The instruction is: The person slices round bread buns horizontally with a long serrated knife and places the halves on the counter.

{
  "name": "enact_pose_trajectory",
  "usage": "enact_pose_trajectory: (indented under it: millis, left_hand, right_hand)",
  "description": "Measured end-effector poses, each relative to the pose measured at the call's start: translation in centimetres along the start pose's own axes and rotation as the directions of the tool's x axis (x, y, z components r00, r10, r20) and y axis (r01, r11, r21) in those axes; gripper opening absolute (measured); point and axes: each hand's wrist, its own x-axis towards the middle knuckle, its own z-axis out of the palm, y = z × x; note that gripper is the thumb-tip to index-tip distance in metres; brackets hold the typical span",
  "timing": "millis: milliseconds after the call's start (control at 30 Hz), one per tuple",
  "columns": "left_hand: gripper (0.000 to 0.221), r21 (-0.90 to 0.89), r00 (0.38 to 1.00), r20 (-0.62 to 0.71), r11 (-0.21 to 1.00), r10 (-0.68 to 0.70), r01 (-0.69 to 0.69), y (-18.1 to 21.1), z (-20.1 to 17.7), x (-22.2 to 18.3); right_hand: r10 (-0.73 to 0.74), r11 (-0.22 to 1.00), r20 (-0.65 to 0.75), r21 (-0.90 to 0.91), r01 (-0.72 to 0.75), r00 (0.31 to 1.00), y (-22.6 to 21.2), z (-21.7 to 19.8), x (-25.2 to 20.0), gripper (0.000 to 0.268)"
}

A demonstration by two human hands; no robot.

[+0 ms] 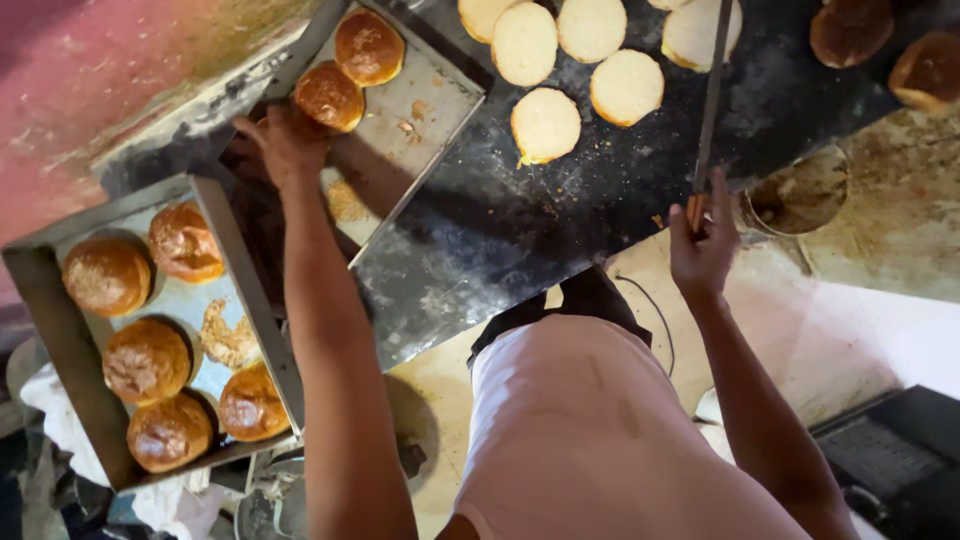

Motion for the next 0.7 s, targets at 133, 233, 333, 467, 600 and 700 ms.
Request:
enact_pose_trajectory:
  millis: [133, 233, 333, 467, 600, 700]
  left_hand:
    - [0.060, 0.555, 0.958, -0.234, 0.832, 0.166, -0.009, 0.2, 2.6, -1.2]
    - [0.055, 0.744, 0.794, -0.434, 0.666, 0.425, 0.050, 1.4, 2.3, -3.0]
    - [0.056, 0.184, 0.973, -0.067, 0.956, -0.220, 0.229, 2.5, -1.3, -4.5]
    - [0.077, 0.189, 0.982, 0.120, 0.975, -0.145, 0.121, 3.8, -3.8, -5.3]
    - [0.084, 0.216, 0.967, 0.133, 0.959, -0.217, 0.186, 5.4, -5.0, -6.1]
    - [0.094, 0.261, 0.916, 0.288, 0.944, -0.278, 0.204, 6.7, -6.2, -6.3]
  right_hand:
    - [-0.040, 0.983, 0.050, 0.181, 0.031, 0.998, -1.0, 1.2, 1.2, 0.061]
    - [-0.127, 0.987, 0.078, 0.111, 0.118, 0.989, -1.1, 1.3, 2.0, 0.061]
    - [-0.193, 0.980, 0.111, 0.073, 0.186, 0.975, -1.2, 1.2, 2.8, 0.061]
    - [-0.131, 0.979, 0.165, 0.179, 0.101, 0.978, -1.3, 0.8, 3.4, 0.062]
    - [-0.139, 0.954, 0.193, 0.290, 0.079, 0.971, -0.7, 0.9, 4.3, 0.062]
    - [-0.252, 0.952, 0.165, 0.218, 0.214, 0.954, -0.4, 0.6, 5.2, 0.062]
